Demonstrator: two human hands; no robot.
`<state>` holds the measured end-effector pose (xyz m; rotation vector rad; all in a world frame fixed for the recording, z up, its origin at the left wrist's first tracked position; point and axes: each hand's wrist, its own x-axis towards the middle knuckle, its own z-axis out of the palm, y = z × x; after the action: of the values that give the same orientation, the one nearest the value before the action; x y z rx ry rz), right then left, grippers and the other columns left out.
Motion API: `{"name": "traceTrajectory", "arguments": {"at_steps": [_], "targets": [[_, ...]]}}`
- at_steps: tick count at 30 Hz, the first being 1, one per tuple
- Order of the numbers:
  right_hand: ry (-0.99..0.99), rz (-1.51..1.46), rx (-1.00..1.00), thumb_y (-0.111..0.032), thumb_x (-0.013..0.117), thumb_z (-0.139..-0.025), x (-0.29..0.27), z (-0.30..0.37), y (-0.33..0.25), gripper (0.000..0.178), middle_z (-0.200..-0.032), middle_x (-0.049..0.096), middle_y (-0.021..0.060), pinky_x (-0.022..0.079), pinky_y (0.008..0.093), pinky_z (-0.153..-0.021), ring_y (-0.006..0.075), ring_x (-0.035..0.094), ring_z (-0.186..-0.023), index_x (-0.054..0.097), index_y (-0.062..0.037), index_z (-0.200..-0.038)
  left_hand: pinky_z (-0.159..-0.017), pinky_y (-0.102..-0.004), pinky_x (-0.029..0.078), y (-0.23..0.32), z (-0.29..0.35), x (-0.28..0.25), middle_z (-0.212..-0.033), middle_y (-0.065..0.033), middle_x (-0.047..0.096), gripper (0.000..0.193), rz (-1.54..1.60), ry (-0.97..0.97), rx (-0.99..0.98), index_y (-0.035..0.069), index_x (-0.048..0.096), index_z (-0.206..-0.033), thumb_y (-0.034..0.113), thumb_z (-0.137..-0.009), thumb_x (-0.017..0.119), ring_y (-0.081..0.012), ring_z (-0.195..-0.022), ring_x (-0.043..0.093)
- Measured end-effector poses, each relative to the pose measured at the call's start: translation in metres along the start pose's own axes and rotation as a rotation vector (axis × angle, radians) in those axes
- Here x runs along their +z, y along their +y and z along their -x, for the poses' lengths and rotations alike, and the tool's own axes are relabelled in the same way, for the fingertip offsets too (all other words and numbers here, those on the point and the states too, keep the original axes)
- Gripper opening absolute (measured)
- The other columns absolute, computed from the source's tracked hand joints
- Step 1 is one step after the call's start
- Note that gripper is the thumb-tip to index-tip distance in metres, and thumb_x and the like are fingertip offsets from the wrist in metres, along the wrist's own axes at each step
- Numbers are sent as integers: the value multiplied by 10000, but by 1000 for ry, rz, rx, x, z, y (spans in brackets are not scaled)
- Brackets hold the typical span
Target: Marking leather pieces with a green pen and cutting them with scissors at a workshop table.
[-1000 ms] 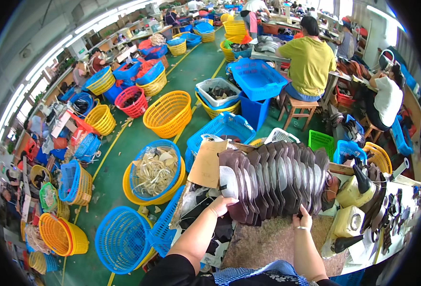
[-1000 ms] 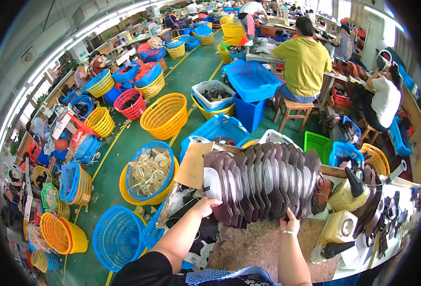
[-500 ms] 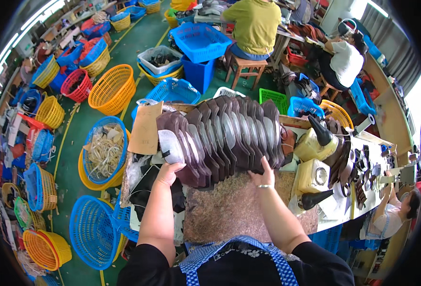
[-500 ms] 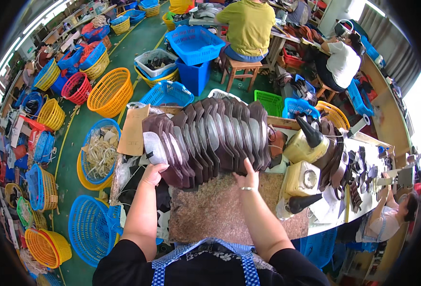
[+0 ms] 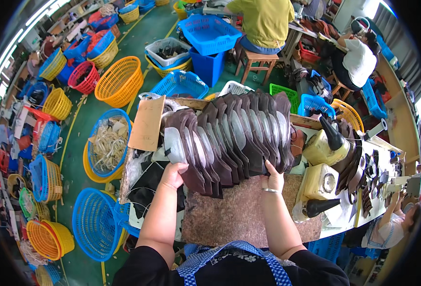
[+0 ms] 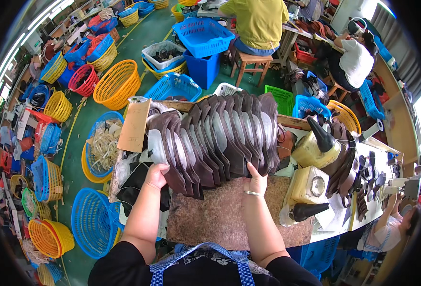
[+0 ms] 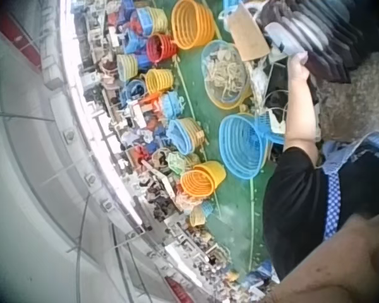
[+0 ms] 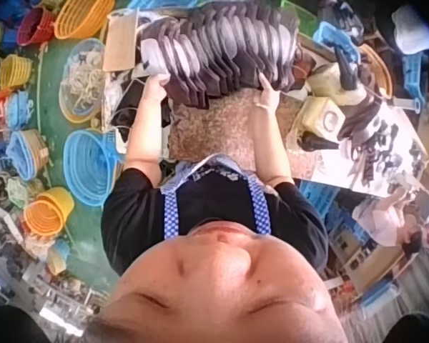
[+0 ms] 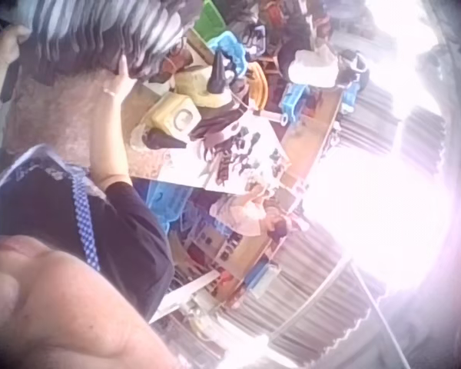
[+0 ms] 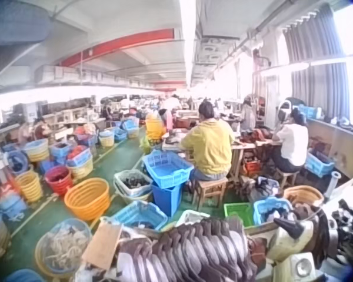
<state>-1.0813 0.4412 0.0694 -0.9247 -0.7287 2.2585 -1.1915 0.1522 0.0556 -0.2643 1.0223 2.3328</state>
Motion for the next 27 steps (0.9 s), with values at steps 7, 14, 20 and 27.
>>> {"name": "traceTrajectory", "arguments": {"at_steps": [7, 14, 20, 27], "targets": [[-88, 39, 79, 108, 606, -713, -10, 2, -41, 549, -1127, 555, 97, 525, 345, -785, 259, 584, -961, 463, -69, -1213, -894, -337, 442, -48, 12, 7, -1001, -51, 599, 572, 201, -15, 24, 50, 504, -1127, 1, -565, 595, -213, -964, 567], [-249, 224, 29, 34, 594, -773, 38, 36, -134, 380, -1096, 575, 182, 505, 420, -857, 304, 600, -963, 492, 45, -1139, -990, -450, 372, -84, 59, 64, -1209, -168, 521, 580, 689, -399, 63, -8, 427, -1245, -1, -669, 499, -324, -1124, 499], [-594, 353, 53, 3, 555, -809, 71, 52, -171, 385, -1139, 556, 206, 465, 414, -920, 300, 575, -1026, 464, 80, -1175, -973, -497, 387, -102, 120, 72, -1214, -171, 516, 633, 804, -419, 213, 23, 408, -1275, -47, -656, 518, -348, -1132, 492], [-791, 597, 423, 27, 582, -774, 96, -4, -151, 409, -1082, 590, 147, 496, 418, -844, 264, 606, -952, 476, 10, -1169, -981, -460, 375, -170, 193, 93, -1207, -125, 527, 602, 640, -254, 336, 44, 444, -1253, -81, -681, 583, -310, -1115, 506]]}}
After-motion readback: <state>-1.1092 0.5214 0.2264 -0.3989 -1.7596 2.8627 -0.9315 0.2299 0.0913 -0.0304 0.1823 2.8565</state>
